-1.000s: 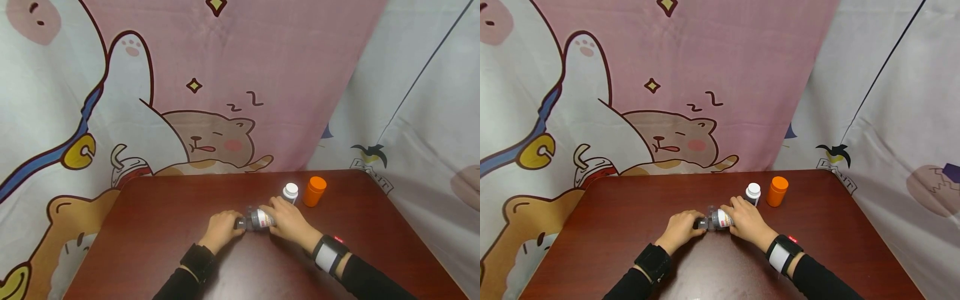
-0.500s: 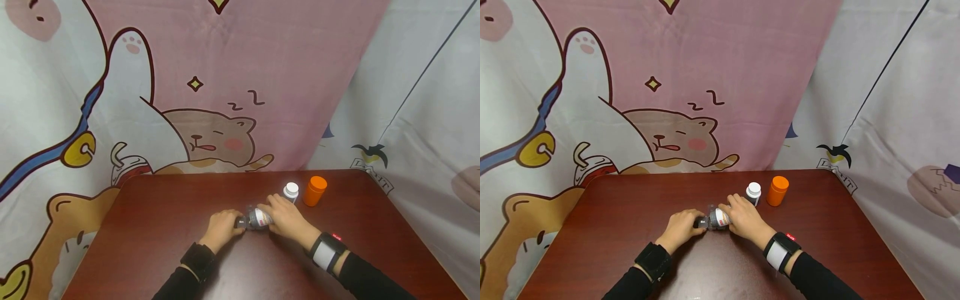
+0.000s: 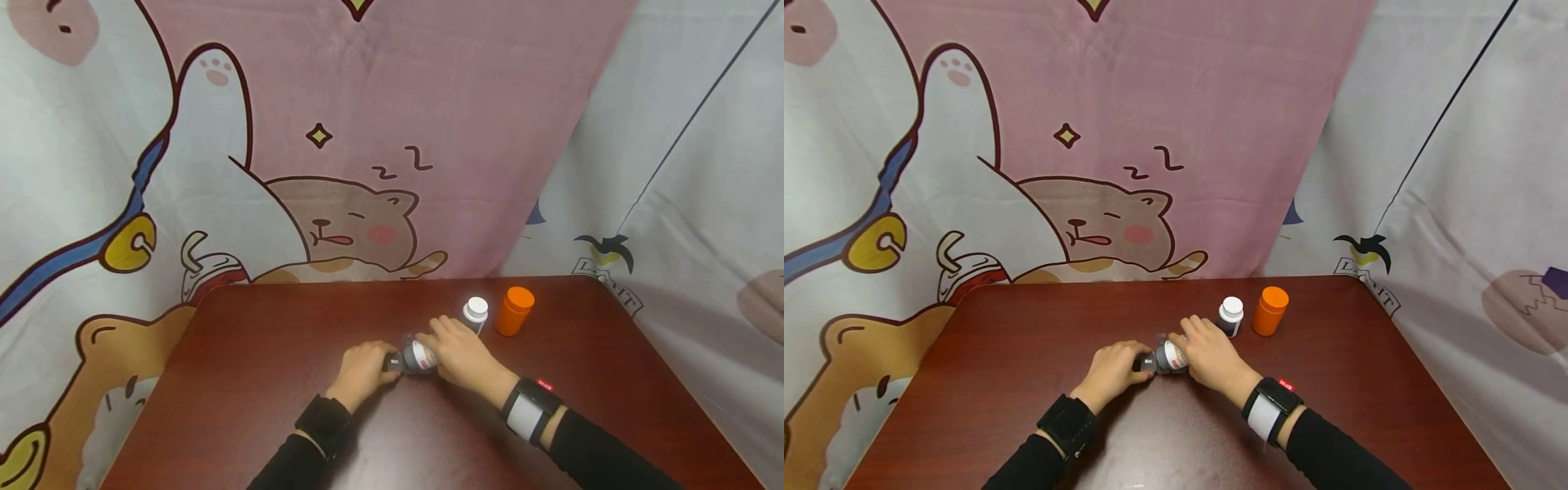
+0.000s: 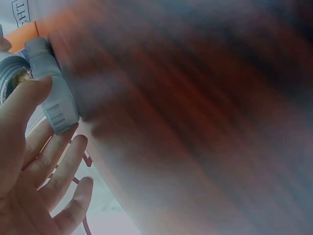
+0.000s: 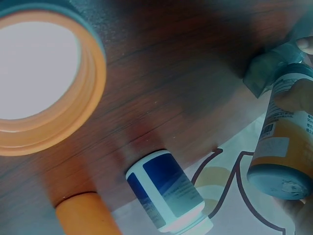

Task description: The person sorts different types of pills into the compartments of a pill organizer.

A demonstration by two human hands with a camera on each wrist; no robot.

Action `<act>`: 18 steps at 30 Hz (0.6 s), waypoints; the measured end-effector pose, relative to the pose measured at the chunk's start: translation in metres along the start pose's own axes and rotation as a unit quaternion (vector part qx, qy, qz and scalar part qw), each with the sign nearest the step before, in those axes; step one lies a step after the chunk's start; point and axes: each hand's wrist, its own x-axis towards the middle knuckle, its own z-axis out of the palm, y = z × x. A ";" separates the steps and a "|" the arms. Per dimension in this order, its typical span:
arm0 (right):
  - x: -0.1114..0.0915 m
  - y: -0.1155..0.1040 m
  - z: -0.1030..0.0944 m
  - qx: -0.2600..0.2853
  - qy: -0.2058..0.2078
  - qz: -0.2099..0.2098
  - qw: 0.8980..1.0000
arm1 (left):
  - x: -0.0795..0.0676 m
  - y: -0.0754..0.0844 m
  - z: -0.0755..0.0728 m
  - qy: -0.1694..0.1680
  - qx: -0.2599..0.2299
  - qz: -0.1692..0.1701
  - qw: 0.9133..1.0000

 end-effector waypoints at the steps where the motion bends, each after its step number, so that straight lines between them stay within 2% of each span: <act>1: 0.000 0.000 0.000 0.000 -0.001 0.000 1.000 | 0.000 0.000 0.000 -0.001 0.000 0.000 1.000; 18: 0.003 -0.003 -0.003 -0.012 -0.004 -0.009 1.000 | 0.000 0.000 0.000 0.001 -0.003 0.001 1.000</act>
